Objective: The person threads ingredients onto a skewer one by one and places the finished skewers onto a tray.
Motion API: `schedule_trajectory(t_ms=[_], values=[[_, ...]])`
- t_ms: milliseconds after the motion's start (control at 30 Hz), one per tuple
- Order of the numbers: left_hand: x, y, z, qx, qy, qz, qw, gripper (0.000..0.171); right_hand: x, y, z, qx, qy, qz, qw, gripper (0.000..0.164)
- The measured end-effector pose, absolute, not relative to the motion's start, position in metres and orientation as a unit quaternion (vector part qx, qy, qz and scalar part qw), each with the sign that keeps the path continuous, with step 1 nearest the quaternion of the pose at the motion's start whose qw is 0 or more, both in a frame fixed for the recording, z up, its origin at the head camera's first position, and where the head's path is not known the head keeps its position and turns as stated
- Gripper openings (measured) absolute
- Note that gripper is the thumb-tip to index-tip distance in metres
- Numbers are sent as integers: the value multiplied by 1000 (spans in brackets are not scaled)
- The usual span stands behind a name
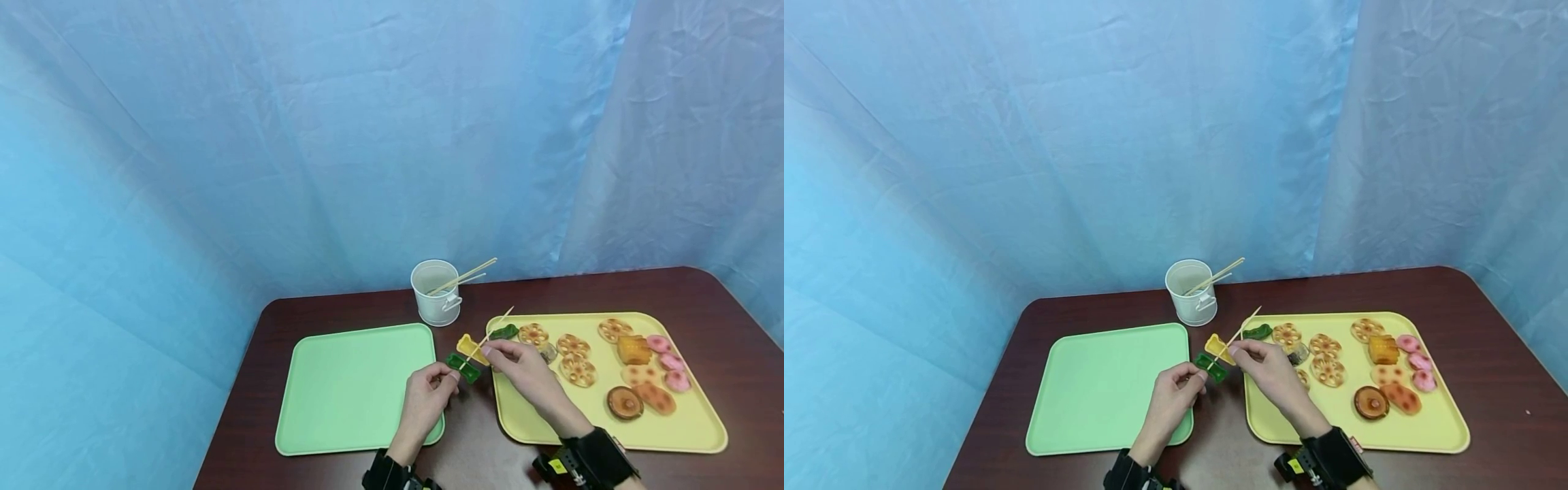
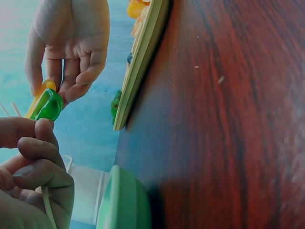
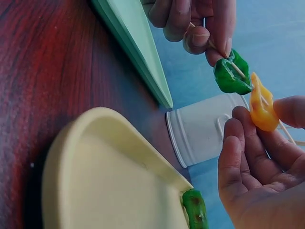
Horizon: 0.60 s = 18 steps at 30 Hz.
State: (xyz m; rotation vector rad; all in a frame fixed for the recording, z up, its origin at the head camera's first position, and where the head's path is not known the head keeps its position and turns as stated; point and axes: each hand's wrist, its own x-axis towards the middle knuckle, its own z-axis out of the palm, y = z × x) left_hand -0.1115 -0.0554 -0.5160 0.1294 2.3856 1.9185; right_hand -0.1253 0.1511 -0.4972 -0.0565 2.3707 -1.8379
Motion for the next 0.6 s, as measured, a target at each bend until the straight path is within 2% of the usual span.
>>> schedule_trajectory(t_ms=[100, 233, 400, 600], values=[[-112, -56, -516, 41, 778, 626, 40, 21, -127, 156, -493, -27, 807, -586, 62, 45], [-112, -57, -516, 41, 777, 626, 40, 20, -135, 172, -483, -50, 850, -524, 23, 45], [-112, -60, -515, 41, 777, 627, 40, 20, -151, 189, -474, -81, 904, -419, -24, 34], [-112, -60, -515, 38, 777, 628, 39, 20, -171, 190, -474, -150, 950, -269, -49, 21]])
